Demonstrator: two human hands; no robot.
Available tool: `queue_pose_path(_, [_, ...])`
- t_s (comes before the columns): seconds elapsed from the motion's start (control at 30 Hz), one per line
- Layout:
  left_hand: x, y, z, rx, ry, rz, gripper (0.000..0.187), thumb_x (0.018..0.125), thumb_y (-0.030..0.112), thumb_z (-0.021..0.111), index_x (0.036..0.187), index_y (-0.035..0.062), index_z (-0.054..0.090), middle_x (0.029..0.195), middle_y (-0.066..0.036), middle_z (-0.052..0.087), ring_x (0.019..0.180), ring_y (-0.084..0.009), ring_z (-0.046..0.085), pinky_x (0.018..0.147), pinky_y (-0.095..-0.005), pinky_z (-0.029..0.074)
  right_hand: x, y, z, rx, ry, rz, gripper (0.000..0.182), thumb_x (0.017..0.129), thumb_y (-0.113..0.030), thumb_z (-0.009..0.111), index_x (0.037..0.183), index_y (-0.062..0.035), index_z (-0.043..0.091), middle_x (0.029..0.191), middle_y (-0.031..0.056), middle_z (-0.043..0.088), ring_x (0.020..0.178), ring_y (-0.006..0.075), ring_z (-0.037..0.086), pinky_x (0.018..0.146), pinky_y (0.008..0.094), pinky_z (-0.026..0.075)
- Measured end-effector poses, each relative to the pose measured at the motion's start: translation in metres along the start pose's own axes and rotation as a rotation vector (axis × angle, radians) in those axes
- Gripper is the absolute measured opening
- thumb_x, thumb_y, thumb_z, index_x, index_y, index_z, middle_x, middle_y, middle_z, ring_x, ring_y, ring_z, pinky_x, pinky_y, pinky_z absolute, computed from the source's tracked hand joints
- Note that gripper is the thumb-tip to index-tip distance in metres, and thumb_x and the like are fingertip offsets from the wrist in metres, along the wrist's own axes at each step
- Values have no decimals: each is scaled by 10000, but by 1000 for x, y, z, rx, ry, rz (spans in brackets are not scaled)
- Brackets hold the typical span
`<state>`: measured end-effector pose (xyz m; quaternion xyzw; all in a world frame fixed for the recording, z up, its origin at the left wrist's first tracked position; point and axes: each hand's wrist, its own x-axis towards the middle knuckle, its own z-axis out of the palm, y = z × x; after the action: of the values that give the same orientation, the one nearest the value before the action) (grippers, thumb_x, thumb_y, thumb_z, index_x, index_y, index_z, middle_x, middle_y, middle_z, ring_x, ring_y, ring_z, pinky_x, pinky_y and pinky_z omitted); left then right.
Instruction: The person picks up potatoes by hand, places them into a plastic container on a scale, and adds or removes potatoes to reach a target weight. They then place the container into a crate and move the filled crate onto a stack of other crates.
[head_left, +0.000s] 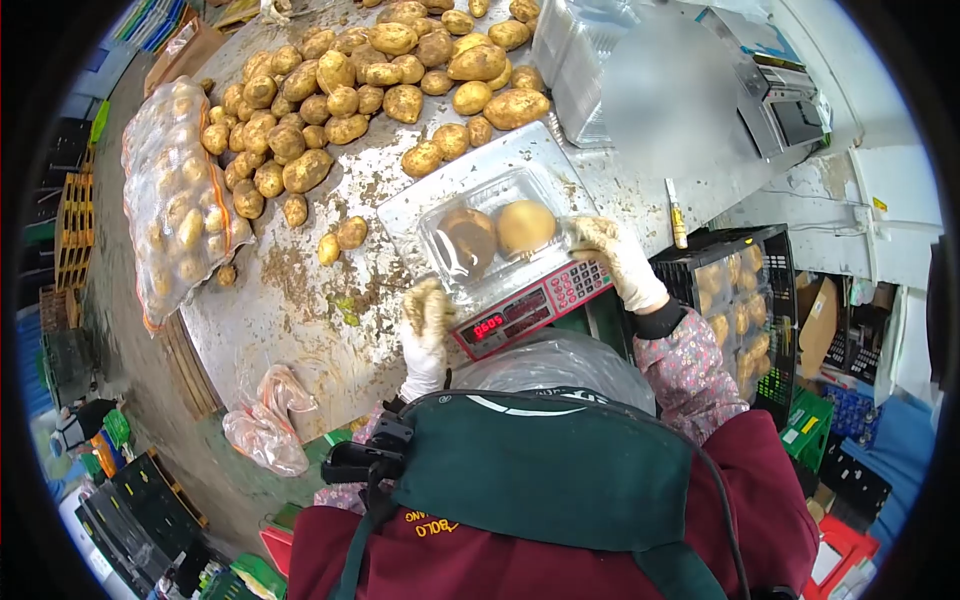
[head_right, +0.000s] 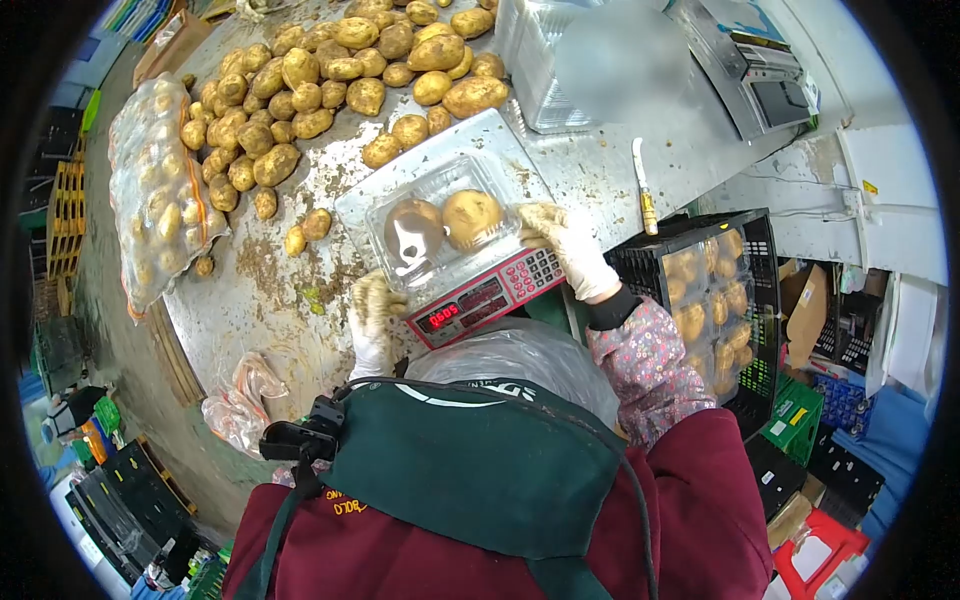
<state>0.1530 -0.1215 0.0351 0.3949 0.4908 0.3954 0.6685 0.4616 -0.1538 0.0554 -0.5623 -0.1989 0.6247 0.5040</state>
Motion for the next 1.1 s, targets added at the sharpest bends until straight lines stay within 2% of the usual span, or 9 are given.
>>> queue_pose_path(0.13, [19, 1, -12, 64, 80, 242, 303, 974, 93, 558, 1262, 7, 522, 1122, -83, 577, 993, -168, 575, 902, -290, 464, -12, -31, 45, -467, 311, -438, 317, 911, -181, 659, 1163, 8, 623, 980, 78, 690, 893, 204, 666, 827, 319, 512])
queue_pose_path(0.2, [26, 2, -8, 379, 86, 441, 334, 960, 41, 540, 1289, -7, 507, 1170, -97, 559, 1037, -182, 554, 949, -318, 447, -16, -52, 75, -1154, 295, -858, 299, 890, -203, 670, 1119, -11, 651, 1022, 150, 692, 965, 272, 658, 898, 351, 480])
queue_pose_path(0.33, [30, -8, 1, 178, 33, 204, 403, 955, 2, 519, 1355, -17, 469, 1170, -108, 577, 1022, -161, 561, 908, -279, 462, 3, -55, 142, -1638, 88, -749, 437, 801, -421, 711, 978, -24, 665, 945, 184, 689, 916, 333, 648, 892, 393, 460])
queue_pose_path(0.37, [24, 10, 13, 119, 26, 74, 428, 955, -3, 517, 1377, -17, 451, 1142, -105, 598, 1005, -170, 578, 878, -274, 473, 13, -48, 153, -1664, 40, -620, 480, 782, -468, 708, 954, -21, 668, 895, 182, 691, 885, 348, 653, 866, 403, 474])
queue_pose_path(0.4, [32, -7, 10, 293, 28, 321, 388, 949, 3, 530, 1333, -24, 491, 1098, -114, 619, 975, -190, 596, 862, -293, 481, 24, -42, 160, -1684, -9, -489, 525, 764, -515, 705, 929, -18, 671, 845, 179, 692, 854, 363, 657, 839, 413, 489])
queue_pose_path(0.47, [34, -9, 8, 491, 21, 360, 330, 942, 11, 542, 1268, -40, 535, 1096, -147, 626, 993, -212, 598, 876, -314, 480, 42, -48, 168, -1611, -134, -333, 482, 746, -489, 720, 842, -17, 734, 848, 202, 705, 808, 366, 693, 757, 446, 541])
queue_pose_path(0.67, [38, -12, 8, 574, 59, 357, 361, 919, 39, 561, 1269, -50, 540, 1184, -223, 592, 1100, -333, 571, 973, -381, 437, 53, -43, 156, -1558, -118, -458, 564, 642, -555, 763, 811, -19, 719, 817, 223, 688, 785, 372, 686, 733, 449, 546])
queue_pose_path(0.87, [37, -14, 10, 425, 42, 283, 407, 907, 7, 557, 1306, -64, 515, 1217, -219, 586, 1133, -290, 568, 987, -356, 433, 57, -51, 130, -1460, -439, -409, 712, 630, -489, 830, 1067, 10, 573, 923, 218, 667, 856, 385, 660, 791, 452, 511])
queue_pose_path(1.1, [38, -3, 12, 352, 42, 272, 393, 916, -37, 522, 1307, -67, 517, 1178, -172, 611, 1112, -235, 578, 977, -336, 444, 19, -16, 121, -1491, -28, -1100, 793, 591, -356, 873, 1228, -48, 516, 1250, 160, 555, 1212, 357, 492, 1071, 497, 342])
